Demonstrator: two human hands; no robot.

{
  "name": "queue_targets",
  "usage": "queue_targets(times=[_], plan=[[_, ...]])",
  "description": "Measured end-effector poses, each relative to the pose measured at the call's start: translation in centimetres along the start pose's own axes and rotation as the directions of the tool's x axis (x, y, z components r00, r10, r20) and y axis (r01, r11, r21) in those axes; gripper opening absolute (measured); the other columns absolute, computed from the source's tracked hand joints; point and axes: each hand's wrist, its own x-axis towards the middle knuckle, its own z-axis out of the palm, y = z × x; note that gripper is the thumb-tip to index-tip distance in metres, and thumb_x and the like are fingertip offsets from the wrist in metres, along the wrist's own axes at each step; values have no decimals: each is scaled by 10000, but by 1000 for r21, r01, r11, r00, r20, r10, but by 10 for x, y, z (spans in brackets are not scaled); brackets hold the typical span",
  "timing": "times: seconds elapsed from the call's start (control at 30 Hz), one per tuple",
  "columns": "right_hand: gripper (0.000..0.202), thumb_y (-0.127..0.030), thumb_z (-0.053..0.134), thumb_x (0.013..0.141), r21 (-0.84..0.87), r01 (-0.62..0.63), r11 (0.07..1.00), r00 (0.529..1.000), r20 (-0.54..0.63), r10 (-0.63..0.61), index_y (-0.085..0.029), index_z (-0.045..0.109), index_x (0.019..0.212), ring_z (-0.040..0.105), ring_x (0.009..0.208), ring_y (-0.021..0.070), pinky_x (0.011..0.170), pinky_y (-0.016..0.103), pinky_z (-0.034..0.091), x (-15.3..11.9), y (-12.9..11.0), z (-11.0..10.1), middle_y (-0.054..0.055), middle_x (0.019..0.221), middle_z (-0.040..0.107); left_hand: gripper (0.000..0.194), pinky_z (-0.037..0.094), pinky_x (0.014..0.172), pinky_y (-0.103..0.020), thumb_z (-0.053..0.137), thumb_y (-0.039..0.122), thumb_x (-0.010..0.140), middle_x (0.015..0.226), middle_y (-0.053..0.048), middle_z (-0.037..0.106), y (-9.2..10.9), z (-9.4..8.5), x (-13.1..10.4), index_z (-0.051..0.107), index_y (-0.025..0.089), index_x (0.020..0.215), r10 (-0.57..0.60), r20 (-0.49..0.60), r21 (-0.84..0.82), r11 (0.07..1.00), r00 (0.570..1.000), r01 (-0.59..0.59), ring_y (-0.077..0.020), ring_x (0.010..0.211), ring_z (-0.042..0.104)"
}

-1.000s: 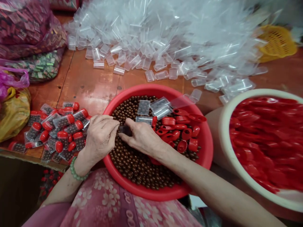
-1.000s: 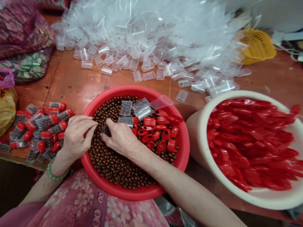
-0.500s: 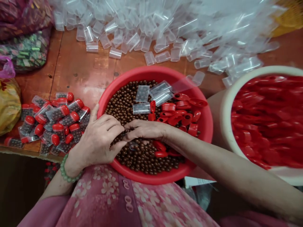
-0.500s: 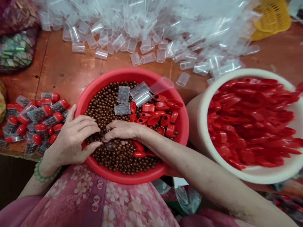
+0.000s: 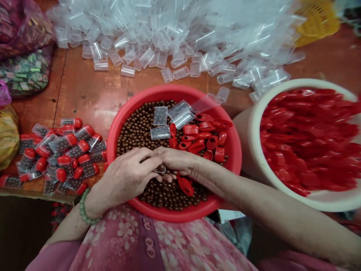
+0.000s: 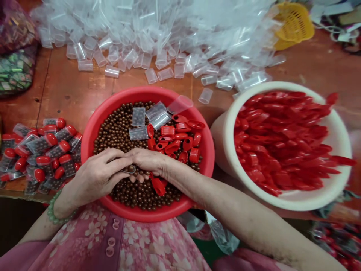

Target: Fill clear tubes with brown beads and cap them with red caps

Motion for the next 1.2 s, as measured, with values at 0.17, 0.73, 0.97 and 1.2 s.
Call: queue_targets(times=[0.17,0.73,0.97,1.2], plan=[[306,-431,688,703,101,111,989,991,-93,-101,-171,528,700,471,325,49,291,137,311,-5,0,-1,-44,498,604,97,520,852,-334,587,122,871,955,-61,644,-5,-4,3,583,162,960,-83,-82,-236,970,993,62,-178,923,602],[164,-308,600,882,-440,566,697,605,-354,-714,-192,679,966,543,567,90,546,221,456,-44,-21,11,-20,698,626,340,496,784,-263,655,144,799,966,-27,689,-4,-9,6,561,159,1126,-410,-74,-574,763,909,297,-150,857,649],[156,-222,635,856,-559,627,542,494,-252,-832,-245,721,983,696,781,153,733,266,556,-42,-28,22,8,871,751,225,477,764,-255,650,151,797,905,-24,700,-3,-10,9,655,136,1021,-400,-43,-607,739,916,294,-146,814,638],[116,-251,644,842,-494,617,613,492,-366,-790,-246,735,914,664,718,138,653,248,532,-41,-22,15,-5,813,733,121,472,756,-265,612,176,830,865,-13,659,-5,-8,9,613,150,947,-428,-53,-646,704,902,296,-142,805,612]])
